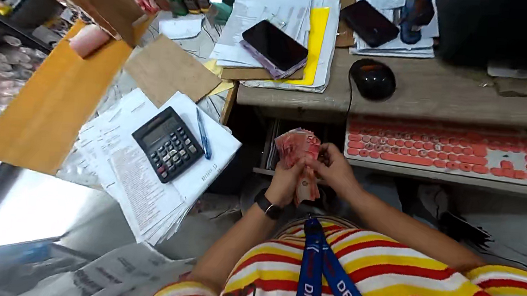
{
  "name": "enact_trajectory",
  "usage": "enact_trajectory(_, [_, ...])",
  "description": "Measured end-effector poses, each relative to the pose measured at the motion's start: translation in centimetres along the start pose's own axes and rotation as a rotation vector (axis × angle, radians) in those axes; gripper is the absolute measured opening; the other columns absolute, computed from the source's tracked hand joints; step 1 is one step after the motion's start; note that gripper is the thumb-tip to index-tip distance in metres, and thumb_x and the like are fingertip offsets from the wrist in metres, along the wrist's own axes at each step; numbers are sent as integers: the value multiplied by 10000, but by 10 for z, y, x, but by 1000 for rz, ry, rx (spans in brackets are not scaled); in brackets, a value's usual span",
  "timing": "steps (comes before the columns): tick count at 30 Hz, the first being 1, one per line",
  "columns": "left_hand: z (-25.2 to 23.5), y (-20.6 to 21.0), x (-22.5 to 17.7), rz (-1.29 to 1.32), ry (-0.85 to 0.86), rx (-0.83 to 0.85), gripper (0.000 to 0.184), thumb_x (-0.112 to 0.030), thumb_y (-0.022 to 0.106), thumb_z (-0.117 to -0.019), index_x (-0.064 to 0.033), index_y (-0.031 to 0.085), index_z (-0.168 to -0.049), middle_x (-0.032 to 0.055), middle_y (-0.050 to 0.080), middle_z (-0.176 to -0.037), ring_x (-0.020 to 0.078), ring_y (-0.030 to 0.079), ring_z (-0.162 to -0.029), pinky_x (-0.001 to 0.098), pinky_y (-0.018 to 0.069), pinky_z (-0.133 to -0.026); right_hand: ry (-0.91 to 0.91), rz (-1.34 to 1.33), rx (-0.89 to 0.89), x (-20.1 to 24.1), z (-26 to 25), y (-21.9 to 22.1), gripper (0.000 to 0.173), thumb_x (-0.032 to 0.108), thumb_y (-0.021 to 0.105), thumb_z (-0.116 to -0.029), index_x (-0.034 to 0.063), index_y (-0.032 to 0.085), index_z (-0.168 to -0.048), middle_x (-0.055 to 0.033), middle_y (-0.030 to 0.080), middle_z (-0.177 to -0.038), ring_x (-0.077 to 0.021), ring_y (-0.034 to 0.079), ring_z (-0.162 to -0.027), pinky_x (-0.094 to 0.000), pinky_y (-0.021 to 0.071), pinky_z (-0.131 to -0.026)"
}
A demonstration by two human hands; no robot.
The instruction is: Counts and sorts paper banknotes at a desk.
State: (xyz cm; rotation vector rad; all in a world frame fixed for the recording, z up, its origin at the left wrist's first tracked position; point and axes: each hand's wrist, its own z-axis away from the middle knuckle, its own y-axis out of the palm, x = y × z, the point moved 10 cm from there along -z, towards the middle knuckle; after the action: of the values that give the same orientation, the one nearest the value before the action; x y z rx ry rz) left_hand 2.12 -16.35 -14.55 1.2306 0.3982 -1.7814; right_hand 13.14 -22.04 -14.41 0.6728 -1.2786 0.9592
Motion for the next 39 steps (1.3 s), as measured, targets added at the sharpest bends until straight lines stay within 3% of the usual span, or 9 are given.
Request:
enact_trajectory(4, [2, -8, 0, -35, 15, -24, 350, 45, 655, -923, 74, 511, -1241, 109, 703, -960, 142, 721, -831, 321, 624, -789, -47, -117, -77, -3, -9, -9, 92, 42, 680, -953, -34, 633, -977, -31, 635, -846, -43, 606, -711, -229, 547, -702])
enact_trajectory(8, [2, -16, -1, 79, 13, -43, 232, -113, 420, -1088, 23, 498, -1259, 64, 707, -923, 115, 718, -826, 302, 615, -780, -30, -183, -80, 0, -11, -17, 77, -12, 609, -983, 5, 567, -1045, 5, 639, -792, -36, 634, -699, -239, 563, -708])
enact_trajectory(13, [1, -29, -5, 57, 94, -162, 213, 51, 533, -987, 42, 512, -1200, 67, 669, -908, 105, 688, -809, 291, 601, -766, -4, -236, -9, 1, -4, -1, 321, -64, 665, -922, -26, 570, -1227, -43, 702, -950, -49, 692, -799, -229, 598, -760])
enact_trajectory(20, [-4, -39, -1, 52, 147, -219, 299, 117, 629, -888, 51, 542, -1167, 71, 680, -896, 108, 690, -793, 288, 602, -753, 30, -351, -47, -5, -4, 2, 109, -87, 677, -895, 21, 674, -909, 15, 682, -837, -32, 650, -766, -211, 568, -750])
enact_trajectory(23, [-8, -42, 3, 45, 150, -270, 278, 124, 635, -887, 38, 555, -1140, 56, 677, -837, 96, 680, -731, 278, 598, -699, 154, -428, -74, -9, -2, 6, 97, -64, 657, -934, 16, 605, -950, -20, 671, -804, -75, 667, -695, -246, 591, -683])
enact_trajectory(27, [-9, -39, 2, 11, 205, -259, 293, 144, 661, -841, 24, 580, -1095, 41, 682, -842, 85, 682, -763, 274, 595, -714, 175, -378, -59, -13, -8, 12, 269, -51, 661, -939, -15, 597, -1198, -62, 673, -948, -81, 670, -784, -244, 583, -729])
enact_trajectory(31, [-2, -32, -1, -52, 155, -219, 248, 110, 654, -887, 46, 578, -1114, 45, 686, -867, 68, 683, -779, 254, 592, -748, 145, -358, -96, -18, -16, 7, 57, -41, 668, -937, -25, 649, -988, -27, 657, -839, -52, 636, -730, -220, 558, -716])
enact_trajectory(36, [-4, -36, 7, 121, 69, -178, 246, -159, 383, -1108, 9, 546, -1185, 56, 681, -885, 100, 689, -808, 289, 595, -770, 114, -436, -82, -18, -20, -4, 161, -68, 633, -946, 21, 589, -1073, -10, 685, -850, -64, 678, -736, -252, 594, -731])
enact_trajectory(39, [-4, -43, 15, 172, 66, -230, 168, -38, 502, -1048, 36, 512, -1198, 78, 675, -878, 121, 691, -788, 296, 603, -761, 89, -401, -16, -13, -11, 1, 308, -106, 653, -905, 5, 575, -1182, -33, 710, -928, -79, 701, -798, -266, 607, -758])
